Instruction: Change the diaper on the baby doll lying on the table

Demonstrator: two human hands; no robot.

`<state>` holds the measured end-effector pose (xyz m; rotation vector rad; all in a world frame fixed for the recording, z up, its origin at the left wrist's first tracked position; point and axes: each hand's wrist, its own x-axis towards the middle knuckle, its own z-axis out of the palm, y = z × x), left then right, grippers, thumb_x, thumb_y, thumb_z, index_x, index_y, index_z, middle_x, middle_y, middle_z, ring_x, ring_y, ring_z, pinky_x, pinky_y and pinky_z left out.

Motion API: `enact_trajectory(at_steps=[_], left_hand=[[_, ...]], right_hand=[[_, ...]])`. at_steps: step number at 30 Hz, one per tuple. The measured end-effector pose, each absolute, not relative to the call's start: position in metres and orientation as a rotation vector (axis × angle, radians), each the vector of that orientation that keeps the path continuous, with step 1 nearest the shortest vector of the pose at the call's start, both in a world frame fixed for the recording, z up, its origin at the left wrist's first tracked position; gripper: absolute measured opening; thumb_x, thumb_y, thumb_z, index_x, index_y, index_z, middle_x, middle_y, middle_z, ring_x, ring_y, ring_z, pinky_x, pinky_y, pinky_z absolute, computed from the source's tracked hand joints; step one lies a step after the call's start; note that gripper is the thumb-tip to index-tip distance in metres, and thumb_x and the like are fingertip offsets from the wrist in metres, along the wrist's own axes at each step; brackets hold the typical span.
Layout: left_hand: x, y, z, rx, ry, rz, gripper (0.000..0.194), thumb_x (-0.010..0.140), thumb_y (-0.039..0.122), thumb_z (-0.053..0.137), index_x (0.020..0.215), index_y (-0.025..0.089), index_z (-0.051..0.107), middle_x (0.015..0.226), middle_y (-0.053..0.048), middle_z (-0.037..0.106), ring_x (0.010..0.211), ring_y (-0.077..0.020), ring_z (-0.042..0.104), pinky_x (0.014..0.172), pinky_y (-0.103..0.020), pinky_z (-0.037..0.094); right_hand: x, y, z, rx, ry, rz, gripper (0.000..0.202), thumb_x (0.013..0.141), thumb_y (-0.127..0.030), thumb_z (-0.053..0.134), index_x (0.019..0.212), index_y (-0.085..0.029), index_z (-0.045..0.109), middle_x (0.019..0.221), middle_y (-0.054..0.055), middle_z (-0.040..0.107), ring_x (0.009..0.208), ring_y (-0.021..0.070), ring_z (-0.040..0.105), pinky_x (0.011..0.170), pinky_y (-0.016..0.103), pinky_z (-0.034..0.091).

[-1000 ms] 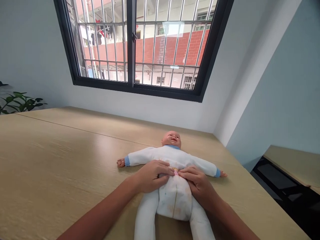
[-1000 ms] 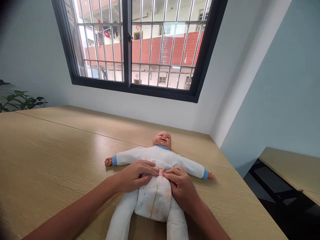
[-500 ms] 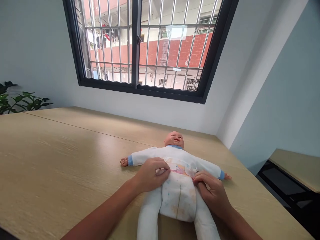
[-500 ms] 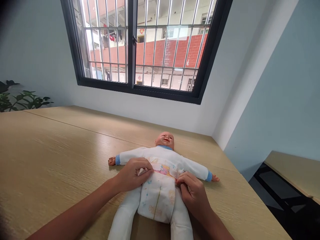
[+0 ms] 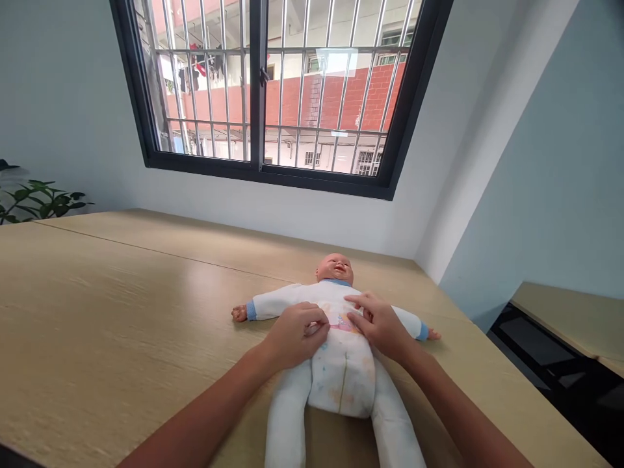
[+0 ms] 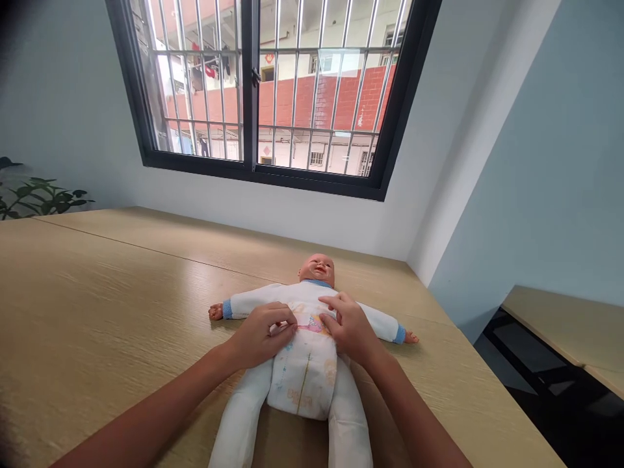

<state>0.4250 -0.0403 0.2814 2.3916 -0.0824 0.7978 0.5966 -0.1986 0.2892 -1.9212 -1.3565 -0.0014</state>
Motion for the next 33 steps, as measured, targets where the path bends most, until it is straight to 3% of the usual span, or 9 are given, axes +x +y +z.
enact_trajectory(at_steps=[5, 11, 17, 23, 33], left_hand=[[0.425, -0.040, 0.282, 2.399, -0.092, 0.788, 0.016, 0.086, 0.017, 0.052, 0.074, 0.017, 0.062, 0.069, 0.000, 0.055, 0.068, -0.0127, 0.049, 0.065, -0.025, 0.036], [0.423, -0.041, 0.284, 2.395, -0.108, 0.789, 0.015, 0.086, 0.016, 0.052, 0.074, 0.017, 0.062, 0.069, 0.000, 0.056, 0.069, -0.0128, 0.049, 0.066, -0.025, 0.036], [0.422, -0.041, 0.284, 2.405, -0.103, 0.782, 0.016, 0.087, 0.017, 0.052, 0.074, 0.017, 0.061, 0.069, 0.001, 0.055, 0.069, -0.0123, 0.048, 0.066, -0.025, 0.036], [0.423, -0.039, 0.281, 2.357, -0.067, 0.783, 0.015, 0.087, 0.018, 0.052, 0.076, 0.017, 0.063, 0.071, 0.001, 0.058, 0.069, -0.0121, 0.049, 0.065, -0.024, 0.037], [0.427, -0.026, 0.276, 2.354, 0.099, 0.885, 0.019, 0.086, 0.020, 0.050, 0.070, 0.016, 0.059, 0.069, 0.000, 0.059, 0.065, -0.0127, 0.048, 0.061, -0.025, 0.036]], right_hand=[[0.603, -0.178, 0.287, -1.903, -1.404, 0.010, 0.017, 0.085, -0.030, 0.060, 0.088, -0.020, 0.074, 0.086, 0.004, 0.059, 0.071, 0.0150, 0.052, 0.066, 0.028, 0.043], [0.601, -0.180, 0.279, -1.849, -1.384, -0.268, 0.021, 0.091, -0.026, 0.050, 0.080, -0.017, 0.066, 0.081, 0.004, 0.060, 0.071, 0.0158, 0.052, 0.066, 0.028, 0.040], [0.603, -0.180, 0.283, -1.836, -1.168, -0.367, 0.025, 0.092, -0.035, 0.049, 0.079, -0.016, 0.061, 0.077, 0.005, 0.061, 0.069, 0.0171, 0.053, 0.063, 0.028, 0.039], [0.627, -0.193, 0.286, -1.815, -0.877, -0.216, 0.036, 0.087, -0.050, 0.055, 0.086, -0.015, 0.063, 0.065, 0.004, 0.063, 0.058, 0.0166, 0.056, 0.056, 0.027, 0.042], [0.710, -0.243, 0.250, -2.005, -0.584, -0.334, 0.043, 0.081, -0.052, 0.055, 0.086, -0.012, 0.068, 0.067, 0.010, 0.069, 0.055, 0.0190, 0.060, 0.053, 0.028, 0.044]])
